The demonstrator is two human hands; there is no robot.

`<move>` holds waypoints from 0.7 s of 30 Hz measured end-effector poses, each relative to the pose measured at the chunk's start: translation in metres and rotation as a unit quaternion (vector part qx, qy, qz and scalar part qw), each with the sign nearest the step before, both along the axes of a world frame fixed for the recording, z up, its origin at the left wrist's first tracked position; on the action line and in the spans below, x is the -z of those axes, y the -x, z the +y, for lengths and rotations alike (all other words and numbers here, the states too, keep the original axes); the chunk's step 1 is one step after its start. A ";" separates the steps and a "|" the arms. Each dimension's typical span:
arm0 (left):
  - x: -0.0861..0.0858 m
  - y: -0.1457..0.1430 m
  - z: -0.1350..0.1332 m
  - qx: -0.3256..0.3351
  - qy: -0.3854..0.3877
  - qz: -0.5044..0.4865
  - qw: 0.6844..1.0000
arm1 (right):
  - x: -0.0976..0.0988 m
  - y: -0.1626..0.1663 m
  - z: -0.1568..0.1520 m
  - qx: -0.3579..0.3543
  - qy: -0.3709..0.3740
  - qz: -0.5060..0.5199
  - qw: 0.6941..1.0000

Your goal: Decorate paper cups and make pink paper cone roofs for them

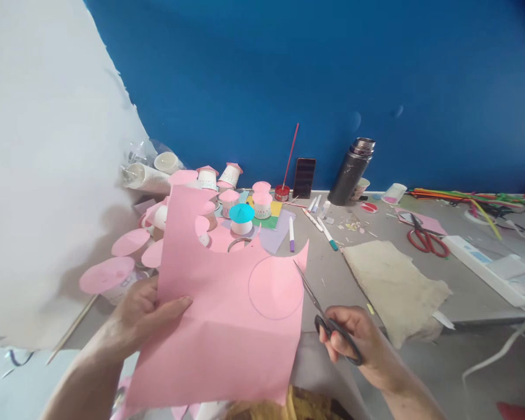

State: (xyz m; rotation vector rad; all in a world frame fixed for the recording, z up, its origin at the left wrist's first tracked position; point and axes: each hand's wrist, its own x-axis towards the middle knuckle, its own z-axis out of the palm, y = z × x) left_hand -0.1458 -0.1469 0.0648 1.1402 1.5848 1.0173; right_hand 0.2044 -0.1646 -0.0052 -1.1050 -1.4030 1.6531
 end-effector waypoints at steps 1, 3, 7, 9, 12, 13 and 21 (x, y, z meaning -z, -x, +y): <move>0.000 0.000 0.000 -0.001 -0.002 0.002 1.000 | 0.000 0.000 0.000 0.001 -0.002 -0.002 1.000; -0.001 0.000 0.000 -0.005 -0.004 0.006 1.000 | 0.001 0.000 0.000 0.005 -0.004 -0.003 1.000; -0.003 0.001 0.000 -0.004 0.005 0.008 1.000 | 0.003 -0.002 -0.001 0.008 -0.004 -0.004 1.000; -0.006 0.000 -0.001 0.000 0.006 0.012 1.000 | 0.004 -0.002 -0.001 0.010 -0.002 -0.004 1.000; -0.009 0.000 -0.002 -0.006 0.006 0.028 1.000 | 0.005 -0.003 -0.002 0.010 0.000 -0.003 1.000; -0.009 0.000 -0.002 -0.009 0.006 0.033 0.999 | 0.005 -0.002 -0.002 0.009 0.002 -0.001 1.000; -0.003 0.014 0.002 0.014 0.003 0.046 0.999 | 0.007 -0.002 -0.003 0.004 0.011 -0.001 1.000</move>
